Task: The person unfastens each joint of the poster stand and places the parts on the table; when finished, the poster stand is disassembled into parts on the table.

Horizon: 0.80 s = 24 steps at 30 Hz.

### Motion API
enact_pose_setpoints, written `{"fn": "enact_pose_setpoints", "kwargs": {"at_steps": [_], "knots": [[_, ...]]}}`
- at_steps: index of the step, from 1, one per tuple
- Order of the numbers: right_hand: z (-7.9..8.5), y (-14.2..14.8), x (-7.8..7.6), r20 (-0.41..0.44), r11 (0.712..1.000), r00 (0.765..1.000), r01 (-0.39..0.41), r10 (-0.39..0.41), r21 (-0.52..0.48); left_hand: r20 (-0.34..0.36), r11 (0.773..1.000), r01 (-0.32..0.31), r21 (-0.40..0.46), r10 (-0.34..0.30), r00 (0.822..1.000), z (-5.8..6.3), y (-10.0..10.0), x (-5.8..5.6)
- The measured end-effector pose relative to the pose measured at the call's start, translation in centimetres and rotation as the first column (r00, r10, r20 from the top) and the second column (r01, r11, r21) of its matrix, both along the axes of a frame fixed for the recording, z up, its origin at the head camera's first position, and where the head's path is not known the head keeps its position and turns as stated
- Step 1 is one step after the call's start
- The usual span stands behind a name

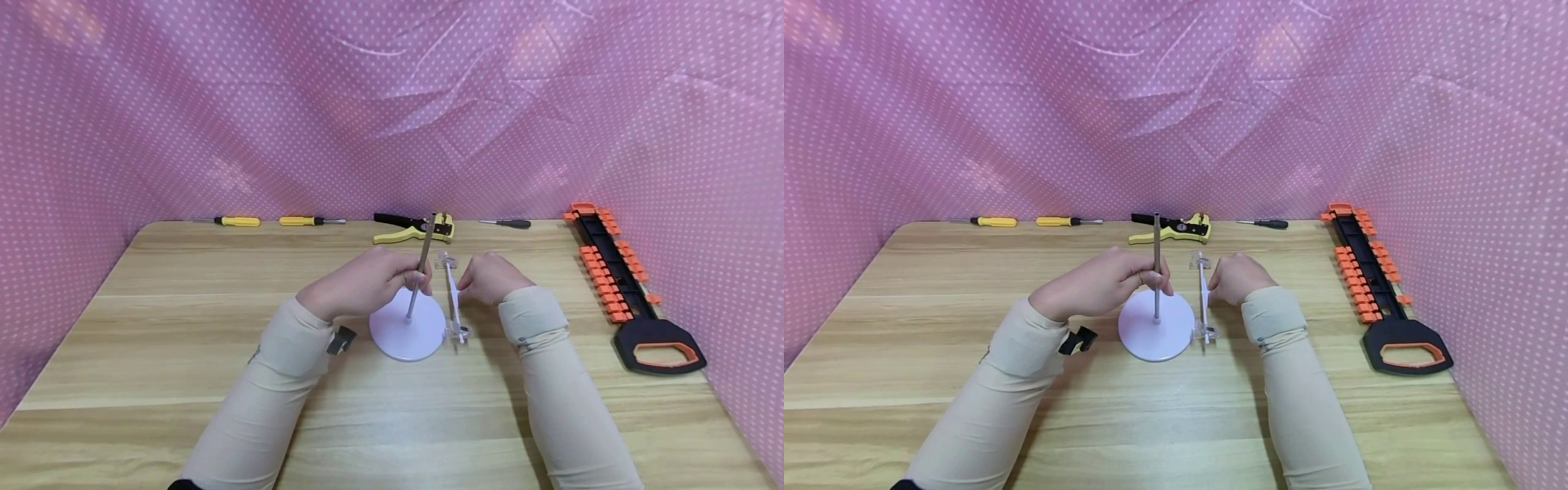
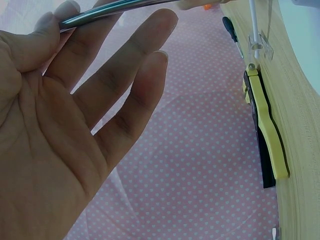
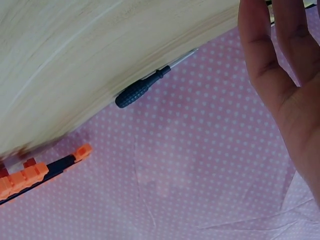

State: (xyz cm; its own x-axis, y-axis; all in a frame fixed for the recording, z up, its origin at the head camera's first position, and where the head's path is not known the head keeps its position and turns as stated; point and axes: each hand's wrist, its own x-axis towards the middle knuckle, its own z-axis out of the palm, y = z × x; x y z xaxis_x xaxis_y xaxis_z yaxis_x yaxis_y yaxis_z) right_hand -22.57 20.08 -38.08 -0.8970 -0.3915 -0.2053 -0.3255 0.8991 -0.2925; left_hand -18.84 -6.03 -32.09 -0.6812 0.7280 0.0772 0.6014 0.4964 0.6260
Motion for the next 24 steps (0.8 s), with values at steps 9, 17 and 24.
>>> {"fn": "enact_pose_setpoints", "kwargs": {"at_steps": [9,17,24], "knots": [[-0.15,0.23,0.05,0.012,1.0,1.0,0.017,-0.018,0.018,-0.003,1.0,0.008,-0.005,-0.008,1.0,-0.05,0.15,0.01],[-0.22,0.31,-0.16,0.022,0.999,0.999,0.037,-0.037,0.014,-0.004,1.0,0.0,0.004,0.0,1.0,0.03,0.13,-0.02],[-0.27,0.3,-0.34,0.027,1.0,0.999,0.027,-0.028,0.01,0.012,1.0,-0.005,-0.002,0.005,1.0,0.18,0.09,0.13]]}}
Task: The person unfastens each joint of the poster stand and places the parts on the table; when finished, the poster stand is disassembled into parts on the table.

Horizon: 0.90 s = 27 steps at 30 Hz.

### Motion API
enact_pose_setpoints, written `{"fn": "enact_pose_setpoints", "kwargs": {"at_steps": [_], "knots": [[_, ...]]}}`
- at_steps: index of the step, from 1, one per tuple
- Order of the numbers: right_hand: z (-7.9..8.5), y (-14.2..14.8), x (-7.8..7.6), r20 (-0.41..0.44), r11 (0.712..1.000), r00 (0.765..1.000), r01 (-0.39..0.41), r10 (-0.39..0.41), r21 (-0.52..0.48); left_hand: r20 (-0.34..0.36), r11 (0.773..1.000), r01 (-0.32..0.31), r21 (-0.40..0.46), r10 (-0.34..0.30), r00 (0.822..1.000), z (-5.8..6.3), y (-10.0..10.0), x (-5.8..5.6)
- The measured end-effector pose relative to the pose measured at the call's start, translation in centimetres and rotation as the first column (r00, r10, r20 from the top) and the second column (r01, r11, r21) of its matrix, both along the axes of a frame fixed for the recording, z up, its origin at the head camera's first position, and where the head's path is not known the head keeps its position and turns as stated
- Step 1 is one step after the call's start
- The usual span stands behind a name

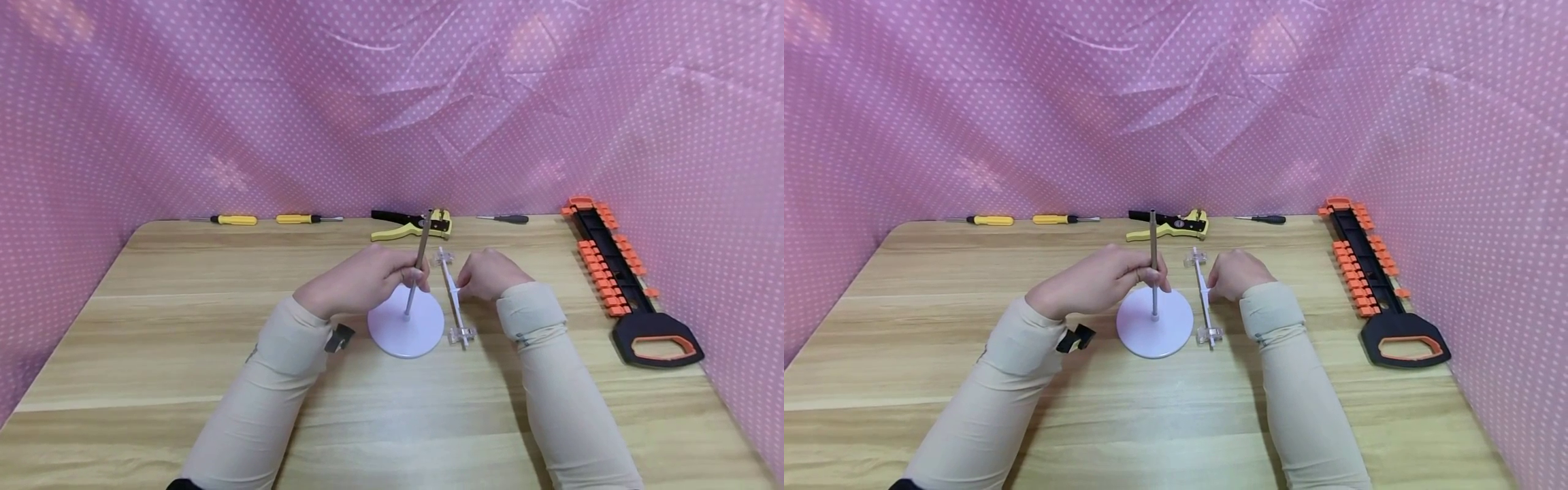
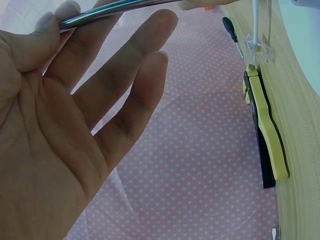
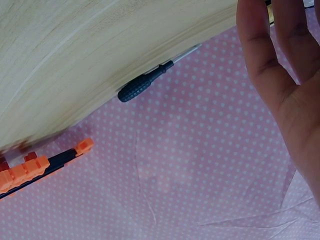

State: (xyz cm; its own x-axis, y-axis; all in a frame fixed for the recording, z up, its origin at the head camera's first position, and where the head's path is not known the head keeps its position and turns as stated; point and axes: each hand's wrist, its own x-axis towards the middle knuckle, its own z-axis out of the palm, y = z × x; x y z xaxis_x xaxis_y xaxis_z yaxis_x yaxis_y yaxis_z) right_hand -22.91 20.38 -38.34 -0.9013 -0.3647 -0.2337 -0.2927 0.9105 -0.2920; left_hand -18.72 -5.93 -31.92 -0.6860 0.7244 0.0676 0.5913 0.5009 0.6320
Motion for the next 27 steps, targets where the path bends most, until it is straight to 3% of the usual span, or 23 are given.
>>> {"fn": "enact_pose_setpoints", "kwargs": {"at_steps": [9,27], "knots": [[-0.01,-0.02,0.03,-0.015,1.0,1.0,-0.023,0.023,-0.003,-0.002,1.0,-0.002,-0.003,0.002,1.0,-0.11,-0.09,-0.05],[0.23,0.15,0.1,0.041,1.0,0.999,-0.012,0.011,0.02,-0.001,1.0,0.001,0.01,-0.001,1.0,-0.18,-0.08,-0.06]]}}
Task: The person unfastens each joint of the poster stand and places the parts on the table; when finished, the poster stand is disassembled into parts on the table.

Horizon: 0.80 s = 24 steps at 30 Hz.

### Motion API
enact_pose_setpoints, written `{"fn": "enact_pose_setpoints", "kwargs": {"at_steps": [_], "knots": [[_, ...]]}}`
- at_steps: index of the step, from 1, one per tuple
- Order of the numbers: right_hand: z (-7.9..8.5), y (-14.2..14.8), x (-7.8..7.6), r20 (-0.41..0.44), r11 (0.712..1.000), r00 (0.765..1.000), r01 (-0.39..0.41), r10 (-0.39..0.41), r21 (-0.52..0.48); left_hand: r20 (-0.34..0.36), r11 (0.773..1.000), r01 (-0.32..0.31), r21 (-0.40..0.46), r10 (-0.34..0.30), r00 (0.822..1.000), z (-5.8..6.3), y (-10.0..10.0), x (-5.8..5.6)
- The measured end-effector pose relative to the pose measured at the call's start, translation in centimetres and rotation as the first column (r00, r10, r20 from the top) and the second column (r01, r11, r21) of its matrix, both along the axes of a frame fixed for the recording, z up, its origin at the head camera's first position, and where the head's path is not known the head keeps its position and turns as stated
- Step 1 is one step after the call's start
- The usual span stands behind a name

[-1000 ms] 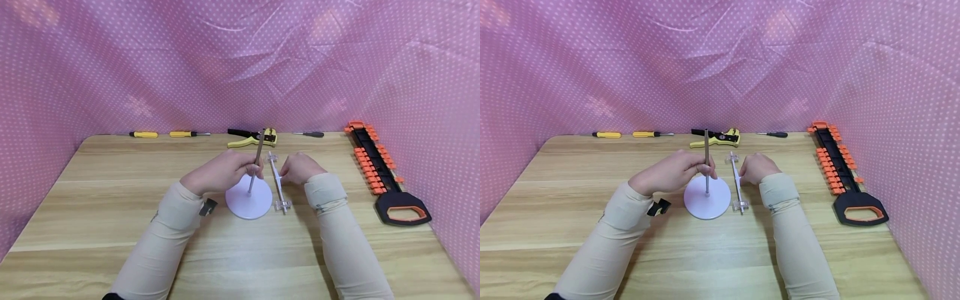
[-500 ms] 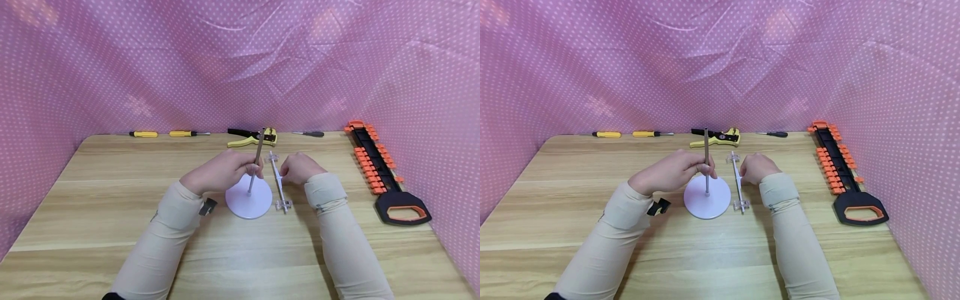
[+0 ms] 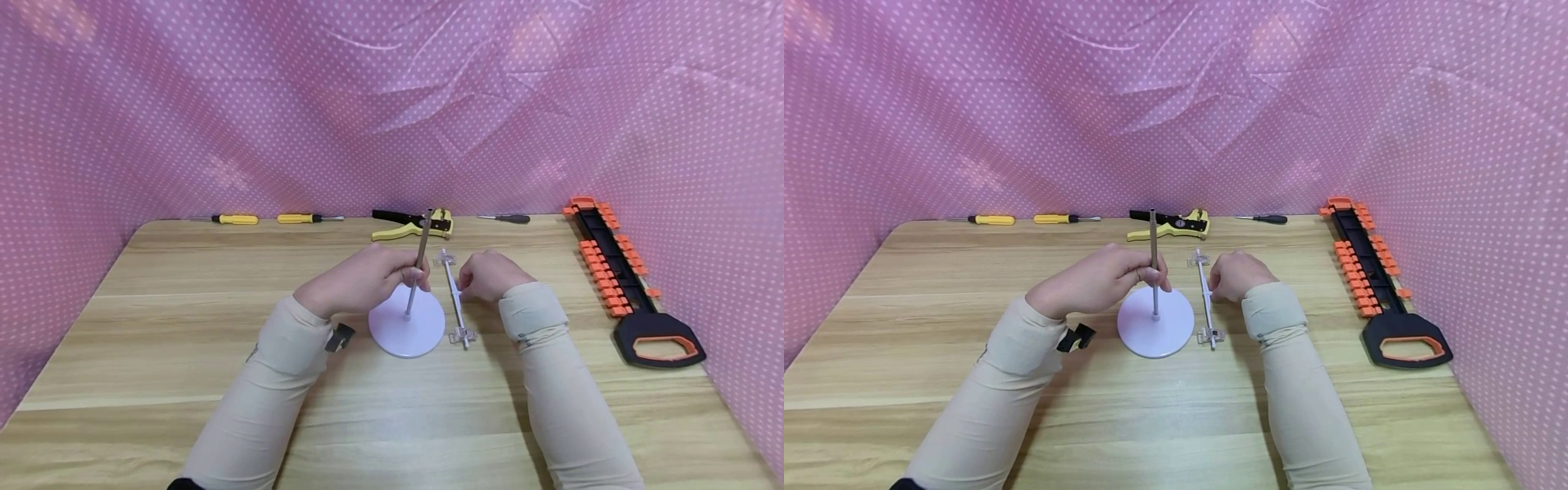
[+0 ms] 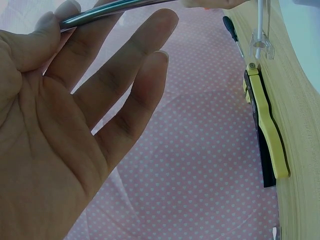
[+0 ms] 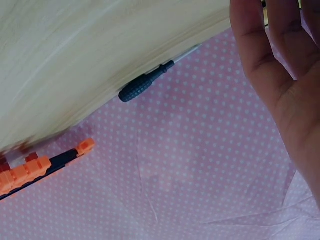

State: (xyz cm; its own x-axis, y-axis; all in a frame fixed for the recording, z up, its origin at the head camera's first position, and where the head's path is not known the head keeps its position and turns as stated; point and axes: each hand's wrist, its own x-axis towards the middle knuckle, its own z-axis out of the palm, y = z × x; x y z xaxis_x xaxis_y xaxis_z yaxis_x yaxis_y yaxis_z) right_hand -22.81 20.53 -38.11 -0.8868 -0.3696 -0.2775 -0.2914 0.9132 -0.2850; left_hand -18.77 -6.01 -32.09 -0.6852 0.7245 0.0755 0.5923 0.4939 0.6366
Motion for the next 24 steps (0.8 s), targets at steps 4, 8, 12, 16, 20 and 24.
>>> {"fn": "enact_pose_setpoints", "kwargs": {"at_steps": [4,8,12,16,20,24], "knots": [[0.8,0.1,0.3,-0.01,0.999,1.0,0.027,-0.027,-0.047,0.011,1.0,0.002,0.005,-0.002,1.0,0.0,-0.1,0.0],[2.5,-0.2,0.9,-0.08,0.986,0.995,0.042,-0.055,-0.162,0.017,1.0,0.004,0.008,-0.004,1.0,0.0,-0.2,-0.1],[4.7,-1.1,2.1,-0.231,0.928,0.968,0.007,-0.1,-0.373,-0.005,1.0,0.011,0.011,-0.011,1.0,0.0,-0.2,-0.1],[6.7,-2.4,4.1,-0.32,0.799,0.936,-0.079,-0.146,-0.596,-0.033,1.0,0.019,0.01,-0.018,0.999,0.1,-0.1,-0.1],[8.1,-3.4,5.7,-0.231,0.586,0.969,-0.138,-0.086,-0.798,-0.034,1.0,0.023,0.009,-0.022,0.999,0.1,-0.1,-0.1],[8.4,-4.1,6.4,-0.194,0.447,0.981,-0.174,0.002,-0.877,-0.015,1.0,0.018,0.003,-0.018,1.0,0.1,-0.1,-0.1]]}}
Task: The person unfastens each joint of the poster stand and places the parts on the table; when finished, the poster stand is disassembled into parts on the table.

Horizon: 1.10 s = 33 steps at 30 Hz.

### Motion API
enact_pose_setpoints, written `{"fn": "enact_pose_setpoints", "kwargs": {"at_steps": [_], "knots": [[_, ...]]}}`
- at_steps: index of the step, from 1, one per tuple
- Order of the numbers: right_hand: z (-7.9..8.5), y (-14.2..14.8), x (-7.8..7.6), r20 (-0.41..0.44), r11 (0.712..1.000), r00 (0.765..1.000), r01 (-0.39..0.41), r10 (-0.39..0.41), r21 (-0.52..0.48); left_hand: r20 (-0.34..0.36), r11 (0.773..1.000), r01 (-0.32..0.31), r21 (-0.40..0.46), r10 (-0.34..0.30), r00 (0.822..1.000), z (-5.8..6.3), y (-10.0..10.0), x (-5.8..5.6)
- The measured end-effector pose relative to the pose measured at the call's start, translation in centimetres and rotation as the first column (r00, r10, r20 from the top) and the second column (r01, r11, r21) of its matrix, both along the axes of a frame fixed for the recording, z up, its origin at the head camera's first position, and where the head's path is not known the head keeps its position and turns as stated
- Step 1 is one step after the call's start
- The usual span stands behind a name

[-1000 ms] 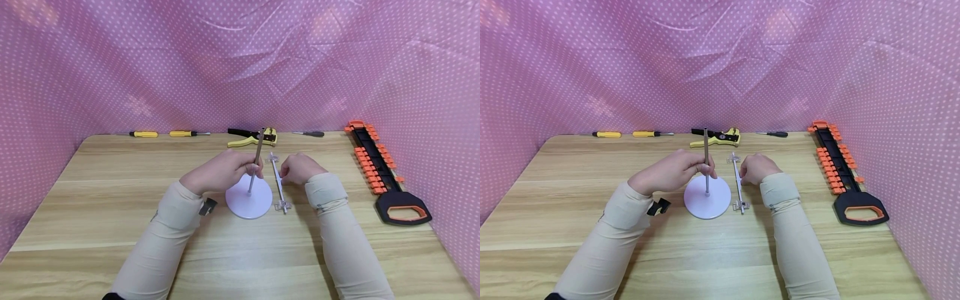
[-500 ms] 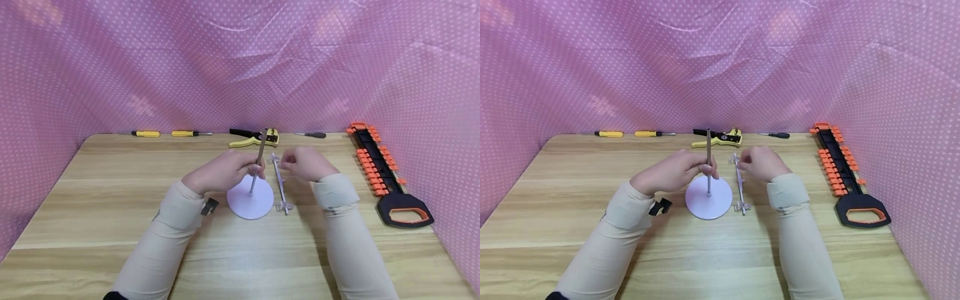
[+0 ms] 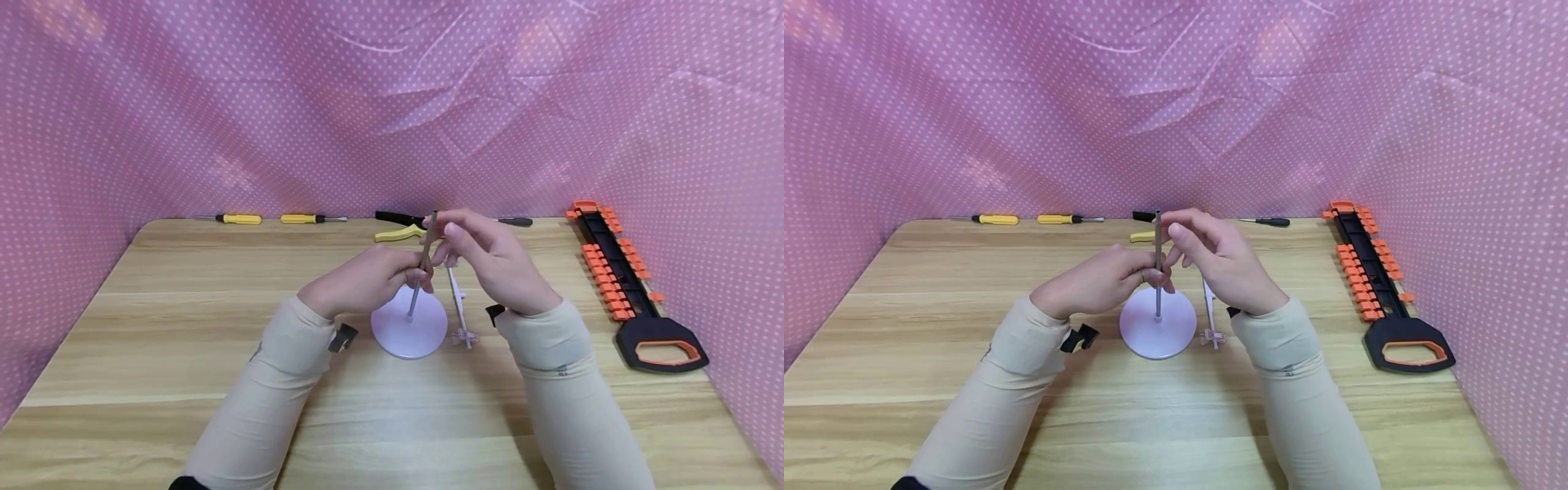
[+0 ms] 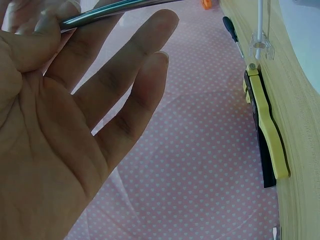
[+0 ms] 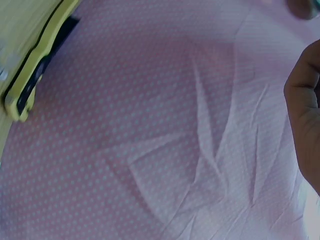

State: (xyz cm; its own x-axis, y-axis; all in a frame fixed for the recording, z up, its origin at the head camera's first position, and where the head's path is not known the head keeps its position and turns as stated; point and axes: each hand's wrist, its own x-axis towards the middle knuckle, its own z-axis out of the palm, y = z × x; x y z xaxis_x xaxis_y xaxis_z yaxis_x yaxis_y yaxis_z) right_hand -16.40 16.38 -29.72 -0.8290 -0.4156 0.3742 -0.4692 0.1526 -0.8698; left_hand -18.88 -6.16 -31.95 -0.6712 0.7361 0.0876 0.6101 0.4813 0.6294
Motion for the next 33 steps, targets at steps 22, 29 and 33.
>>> {"fn": "enact_pose_setpoints", "kwargs": {"at_steps": [22,29,33], "knots": [[-0.1,-1.9,0.5,-0.062,0.998,0.997,0.053,-0.055,-0.04,-0.016,0.998,-0.011,-0.059,0.01,1.0,-0.3,0.0,-0.2],[-0.1,-2.0,0.4,-0.088,0.998,0.994,0.061,-0.062,-0.019,0.029,0.969,-0.027,-0.246,0.035,0.999,-1.6,0.2,-0.6],[-0.1,-2.0,0.4,-0.092,0.998,0.994,0.059,-0.061,-0.023,0.076,0.939,-0.039,-0.343,0.069,0.995,-2.7,0.2,-0.9]]}}
